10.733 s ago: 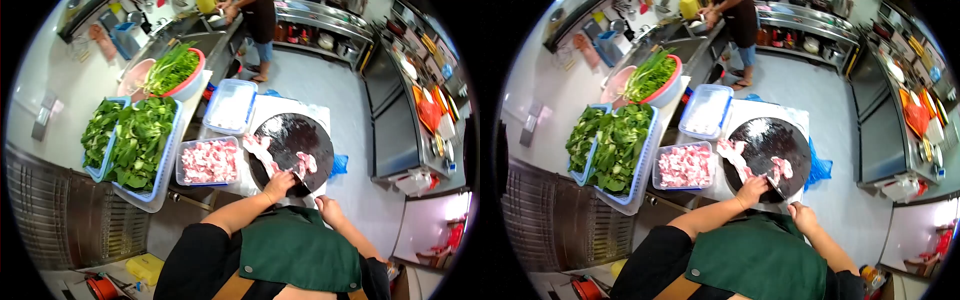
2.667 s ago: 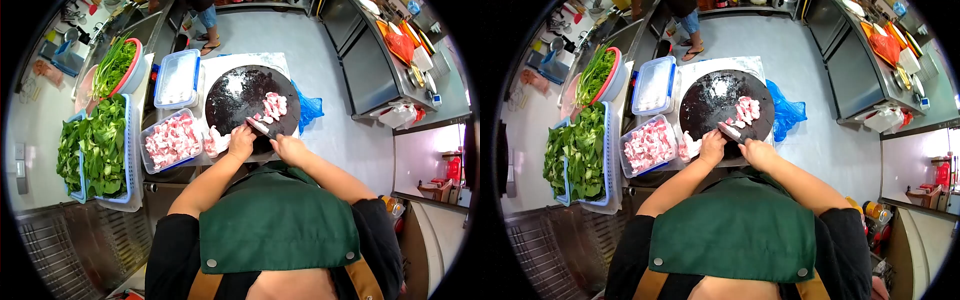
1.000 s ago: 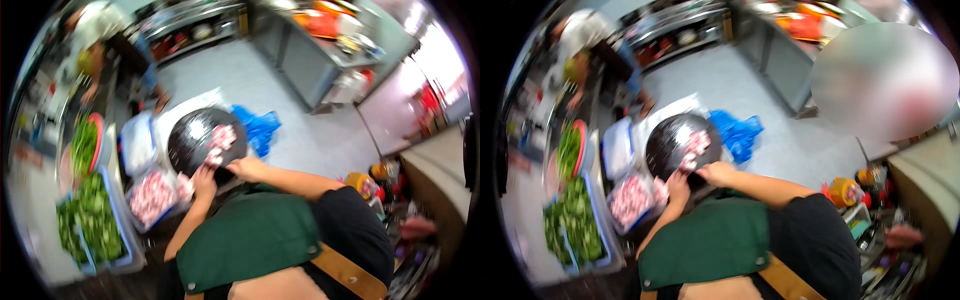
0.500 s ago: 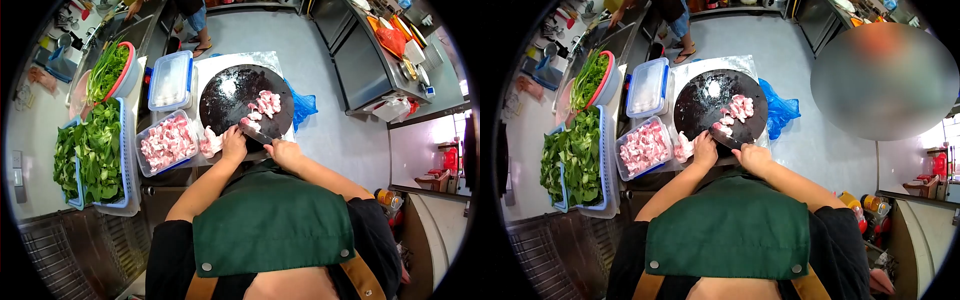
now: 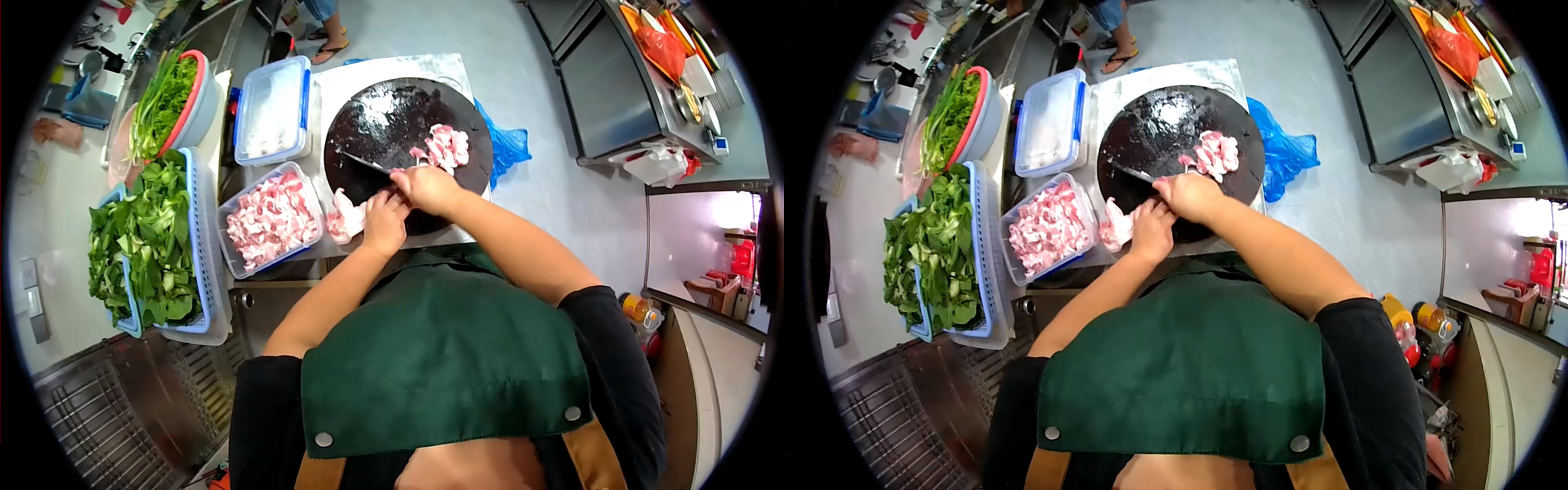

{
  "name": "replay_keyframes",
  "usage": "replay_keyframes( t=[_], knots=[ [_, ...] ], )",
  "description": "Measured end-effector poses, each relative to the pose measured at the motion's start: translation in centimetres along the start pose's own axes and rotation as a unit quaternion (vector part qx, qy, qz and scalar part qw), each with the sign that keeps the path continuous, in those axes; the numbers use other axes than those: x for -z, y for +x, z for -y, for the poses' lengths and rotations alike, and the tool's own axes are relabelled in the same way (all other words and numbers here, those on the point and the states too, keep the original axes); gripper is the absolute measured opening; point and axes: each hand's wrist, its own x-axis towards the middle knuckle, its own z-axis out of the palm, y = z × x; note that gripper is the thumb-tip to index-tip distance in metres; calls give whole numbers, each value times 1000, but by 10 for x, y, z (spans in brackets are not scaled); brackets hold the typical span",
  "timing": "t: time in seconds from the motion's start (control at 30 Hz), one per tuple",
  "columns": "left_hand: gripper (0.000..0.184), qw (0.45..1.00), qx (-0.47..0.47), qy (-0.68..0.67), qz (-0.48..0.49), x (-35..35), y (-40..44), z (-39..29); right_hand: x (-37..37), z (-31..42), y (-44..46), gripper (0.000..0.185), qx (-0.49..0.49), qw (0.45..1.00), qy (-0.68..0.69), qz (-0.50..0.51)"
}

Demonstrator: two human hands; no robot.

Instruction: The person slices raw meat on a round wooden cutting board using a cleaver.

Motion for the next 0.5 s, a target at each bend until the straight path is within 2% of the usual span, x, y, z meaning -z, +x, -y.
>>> replay_keyframes(
  t=[0.03, 0.07, 0.1, 0.17, 0.23, 0.33, 0.4, 0.47, 0.5],
  knots=[
    [33, 998, -21, -35, -47, 1, 1, 0, 5, -16, 9, 34, 68, 997, -9, 36],
    [36, 998, -21, -27, -50, -3, -2, 4, 22, -18, 7, 32, -47, 993, 101, 42],
    [36, 998, -18, -26, -54, -3, -3, 3, 39, -21, 3, 30, -162, 964, 208, 47],
    [33, 996, -20, -41, -76, -5, -3, 3, 33, -51, -17, 32, -3, 995, 13, -102],
    [34, 997, -10, -43, -66, -2, -4, -1, 46, -34, -56, 35, -110, 983, 147, -26],
    [31, 997, -10, -24, -74, -6, -1, 1, 20, -20, -110, 40, -135, 989, 58, -6],
    [31, 997, -14, -19, -71, -6, 1, 2, 14, -9, -107, 41, -165, 986, 22, 9],
    [33, 998, -20, -9, -52, -5, -1, 3, 1, -6, -71, 38, -97, 989, 78, -78],
    [32, 999, -23, -13, -42, -7, -2, 4, -3, -7, -47, 38, -101, 993, 53, -25]
  ],
)
